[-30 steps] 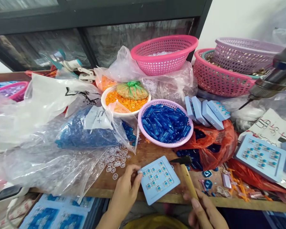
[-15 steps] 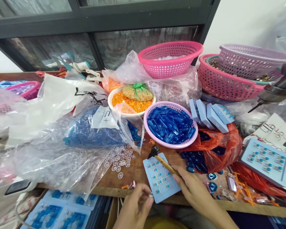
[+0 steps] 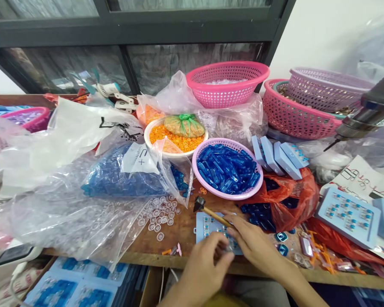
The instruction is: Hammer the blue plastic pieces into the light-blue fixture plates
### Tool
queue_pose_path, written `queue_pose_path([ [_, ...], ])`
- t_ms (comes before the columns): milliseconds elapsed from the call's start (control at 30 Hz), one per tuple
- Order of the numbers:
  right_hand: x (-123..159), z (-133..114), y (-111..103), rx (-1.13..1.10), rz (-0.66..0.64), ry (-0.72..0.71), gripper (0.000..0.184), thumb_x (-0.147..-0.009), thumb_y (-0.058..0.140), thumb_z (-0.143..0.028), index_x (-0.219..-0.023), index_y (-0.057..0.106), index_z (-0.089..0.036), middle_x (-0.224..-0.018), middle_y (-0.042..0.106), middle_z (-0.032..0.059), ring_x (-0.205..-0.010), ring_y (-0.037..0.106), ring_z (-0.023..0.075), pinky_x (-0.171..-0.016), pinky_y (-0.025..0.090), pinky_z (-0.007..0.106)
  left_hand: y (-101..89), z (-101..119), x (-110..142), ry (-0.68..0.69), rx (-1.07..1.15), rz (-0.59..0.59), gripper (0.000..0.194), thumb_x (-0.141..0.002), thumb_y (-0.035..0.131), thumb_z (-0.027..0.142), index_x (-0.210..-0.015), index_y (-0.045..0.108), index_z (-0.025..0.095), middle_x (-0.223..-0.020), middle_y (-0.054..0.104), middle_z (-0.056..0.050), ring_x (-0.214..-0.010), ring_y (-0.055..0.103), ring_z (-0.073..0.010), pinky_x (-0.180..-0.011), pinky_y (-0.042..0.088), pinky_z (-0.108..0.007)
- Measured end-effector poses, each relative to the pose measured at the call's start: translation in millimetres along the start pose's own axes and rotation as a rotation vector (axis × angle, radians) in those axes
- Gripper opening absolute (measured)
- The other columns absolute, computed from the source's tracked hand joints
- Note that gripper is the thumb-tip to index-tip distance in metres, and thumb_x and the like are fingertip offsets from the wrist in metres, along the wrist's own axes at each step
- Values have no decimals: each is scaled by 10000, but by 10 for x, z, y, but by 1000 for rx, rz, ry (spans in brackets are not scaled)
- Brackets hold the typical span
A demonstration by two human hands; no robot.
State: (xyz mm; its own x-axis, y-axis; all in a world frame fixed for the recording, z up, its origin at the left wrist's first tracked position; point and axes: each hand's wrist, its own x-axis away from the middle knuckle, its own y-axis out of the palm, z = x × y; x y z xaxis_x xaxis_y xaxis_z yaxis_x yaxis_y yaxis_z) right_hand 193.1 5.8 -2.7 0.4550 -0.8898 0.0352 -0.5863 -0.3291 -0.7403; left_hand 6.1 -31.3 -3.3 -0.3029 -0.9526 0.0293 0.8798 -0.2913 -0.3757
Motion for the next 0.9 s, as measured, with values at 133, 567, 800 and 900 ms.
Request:
queue_pose_path([
  [133,171,24,23,-26,155,-21,458,-1045,304,-352,-1373,536,-132,-1433,616,152,-1331,585,224,-1050,527,372,-406,-60,-176,-5,-371,168,90,-879,603,146,-935,620,213,-919,730,-35,-855,691,-204,-804,528,-311],
  [567,697,-60,170,-163,489,119,331,-1038,458,-319,-1355,555,-321,-863,738,-28,-518,573,86,-552,497,179,-434,35,-567,-2,-623,-53,138,-817,764,139,-931,728,208,-966,730,-45,-985,680,-273,-864,521,-394],
  [800,821,-22,146,105,393,-58,624,-1011,480,-188,-1579,276,-346,-1298,724,35,-885,777,122,-564,547,104,-396,48,-579,-3,-675,-43,121,-868,730,168,-981,719,211,-1018,726,-45,-1030,644,-281,-919,492,-443],
  [900,836,8,221,91,374,-66,657,-1026,463,-200,-1604,195,-364,-1270,739,20,-675,760,80,-536,546,103,-400,69,-595,1,-687,-34,125,-870,730,166,-987,717,208,-1011,731,-39,-1020,642,-274,-919,496,-440],
])
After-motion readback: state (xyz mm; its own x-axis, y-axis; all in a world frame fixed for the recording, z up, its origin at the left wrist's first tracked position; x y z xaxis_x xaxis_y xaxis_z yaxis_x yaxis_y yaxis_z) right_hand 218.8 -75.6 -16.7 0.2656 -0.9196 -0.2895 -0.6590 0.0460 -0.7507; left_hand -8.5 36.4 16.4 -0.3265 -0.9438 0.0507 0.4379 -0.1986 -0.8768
